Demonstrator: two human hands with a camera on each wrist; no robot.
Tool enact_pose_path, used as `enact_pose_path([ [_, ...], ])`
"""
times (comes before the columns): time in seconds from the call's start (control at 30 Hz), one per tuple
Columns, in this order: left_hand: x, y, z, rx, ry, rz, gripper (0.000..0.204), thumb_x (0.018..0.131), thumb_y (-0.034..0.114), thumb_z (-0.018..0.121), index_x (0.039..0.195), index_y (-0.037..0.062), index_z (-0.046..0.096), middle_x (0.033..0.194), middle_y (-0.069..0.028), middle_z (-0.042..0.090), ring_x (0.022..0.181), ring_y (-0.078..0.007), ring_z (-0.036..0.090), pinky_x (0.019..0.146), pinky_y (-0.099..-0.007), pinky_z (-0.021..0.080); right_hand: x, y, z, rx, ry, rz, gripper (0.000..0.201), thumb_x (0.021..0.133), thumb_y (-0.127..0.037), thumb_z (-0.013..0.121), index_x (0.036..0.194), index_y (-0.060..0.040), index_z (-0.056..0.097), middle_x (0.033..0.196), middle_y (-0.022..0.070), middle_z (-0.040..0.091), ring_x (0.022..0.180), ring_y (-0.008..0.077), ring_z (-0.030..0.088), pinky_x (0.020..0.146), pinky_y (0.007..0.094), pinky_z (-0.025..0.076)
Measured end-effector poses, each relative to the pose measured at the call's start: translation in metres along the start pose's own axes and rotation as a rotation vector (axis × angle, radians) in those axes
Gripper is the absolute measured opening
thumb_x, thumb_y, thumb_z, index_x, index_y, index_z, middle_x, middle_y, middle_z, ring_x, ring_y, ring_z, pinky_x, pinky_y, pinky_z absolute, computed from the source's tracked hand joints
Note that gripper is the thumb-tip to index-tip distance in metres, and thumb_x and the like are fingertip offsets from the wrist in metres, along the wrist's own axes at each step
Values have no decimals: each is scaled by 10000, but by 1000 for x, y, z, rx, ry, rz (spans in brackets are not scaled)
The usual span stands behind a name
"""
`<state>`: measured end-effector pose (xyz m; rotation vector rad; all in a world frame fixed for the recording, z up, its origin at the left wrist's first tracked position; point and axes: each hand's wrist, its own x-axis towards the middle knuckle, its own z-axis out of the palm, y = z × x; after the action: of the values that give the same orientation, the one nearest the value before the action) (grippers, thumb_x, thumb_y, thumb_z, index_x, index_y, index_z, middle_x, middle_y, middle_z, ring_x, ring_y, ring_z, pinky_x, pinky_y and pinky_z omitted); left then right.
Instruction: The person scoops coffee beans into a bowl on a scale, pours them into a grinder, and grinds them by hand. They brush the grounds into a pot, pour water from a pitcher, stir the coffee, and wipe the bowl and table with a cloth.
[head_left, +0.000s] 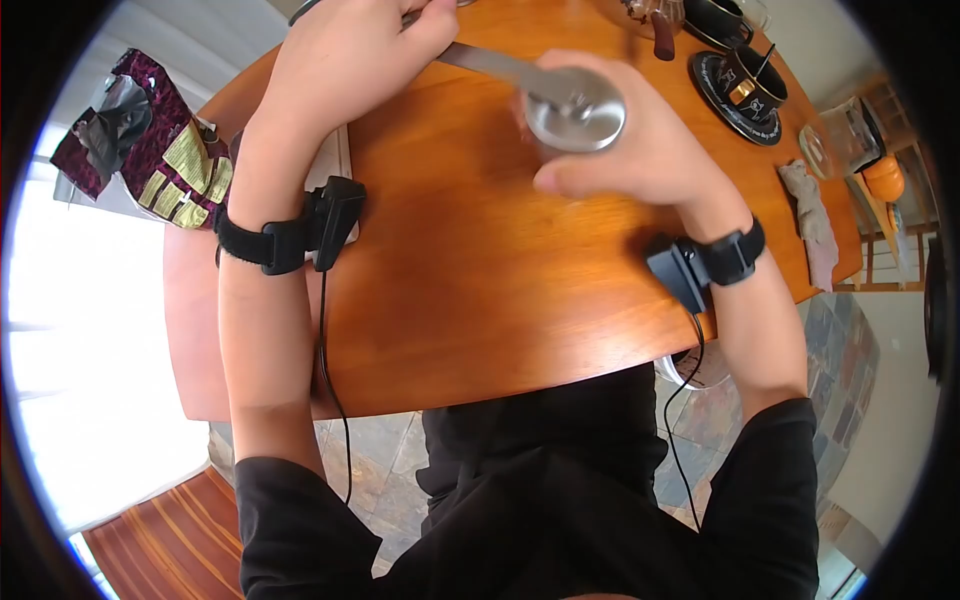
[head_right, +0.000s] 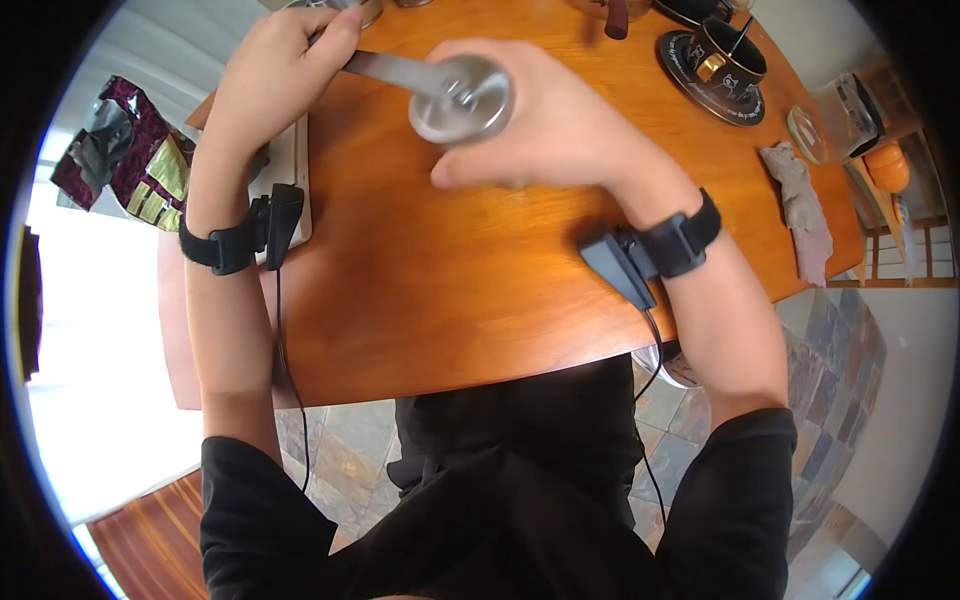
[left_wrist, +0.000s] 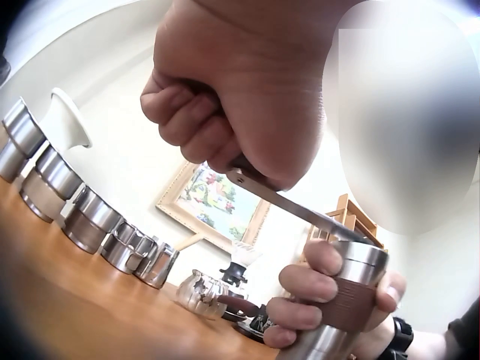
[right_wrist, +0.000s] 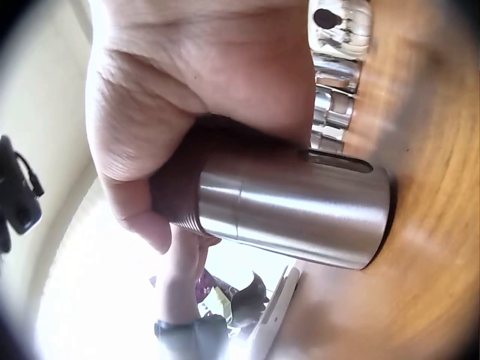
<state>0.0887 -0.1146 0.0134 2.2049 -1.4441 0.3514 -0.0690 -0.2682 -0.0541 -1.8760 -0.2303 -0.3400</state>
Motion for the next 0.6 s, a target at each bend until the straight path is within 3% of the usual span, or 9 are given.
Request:
enact_pose_path([
  [0.13,1,12,2,-6,21,-79,372,898,248,531,674,-39,610,599,-241,558,587,-396,582,586,-445,462,1,-12,24,-145,-80,-117,325,631,-84,750,905,-22,586,738,66,600,672,169,559,656,304,478],
  [0.17,-1,17,2,-65,64,-59,385,911,259,533,684,-45,600,600,-234,559,583,-391,576,579,-438,458,0,-18,26,-166,-107,-76,272,625,-71,713,864,-16,594,722,116,615,672,246,595,656,346,487],
  [0.2,-2,24,0,-126,109,-38,398,924,270,534,695,-51,591,601,-227,561,579,-387,571,572,-431,455,1,-21,28,-166,-107,-76,272,625,-71,713,864,-16,594,722,116,615,672,246,595,656,346,487],
  [0.27,-8,44,-20,-196,64,15,406,930,277,539,698,-54,576,595,-214,552,569,-380,560,561,-425,450,4,-26,34,-412,-220,69,418,632,-82,749,1024,-20,618,919,140,658,859,265,642,786,336,510],
  [0.33,-13,62,-26,-300,25,57,417,934,286,550,694,-55,549,579,-192,531,547,-365,538,542,-414,442,6,-25,41,-480,-220,125,400,638,-79,729,1019,-19,626,952,195,653,888,312,639,785,354,519],
  [0.4,-16,83,-28,-335,33,47,421,933,286,557,687,-54,537,571,-182,519,536,-357,527,534,-409,439,3,-19,44,-518,-54,-37,218,634,-66,678,845,-26,638,765,158,648,762,369,624,679,413,505],
  [0.5,-27,95,-25,-129,-85,255,421,935,279,548,678,-54,550,567,-186,532,534,-356,540,536,-411,439,2,-17,38,-462,101,-175,277,647,-75,704,907,-21,624,771,137,647,756,312,629,676,382,507],
  [0.53,-37,85,-6,-184,23,426,291,852,233,623,695,0,548,609,-147,501,554,-323,510,524,-388,410,1,-18,33,-419,102,-178,298,651,-78,713,927,-20,619,773,130,647,754,293,630,675,371,507],
  [0.6,-47,82,2,-240,129,602,210,770,187,698,713,53,547,652,-108,469,574,-290,480,512,-366,381,7,-13,18,-306,67,-97,339,659,-84,731,969,-16,609,778,115,646,750,255,633,673,351,509],
])
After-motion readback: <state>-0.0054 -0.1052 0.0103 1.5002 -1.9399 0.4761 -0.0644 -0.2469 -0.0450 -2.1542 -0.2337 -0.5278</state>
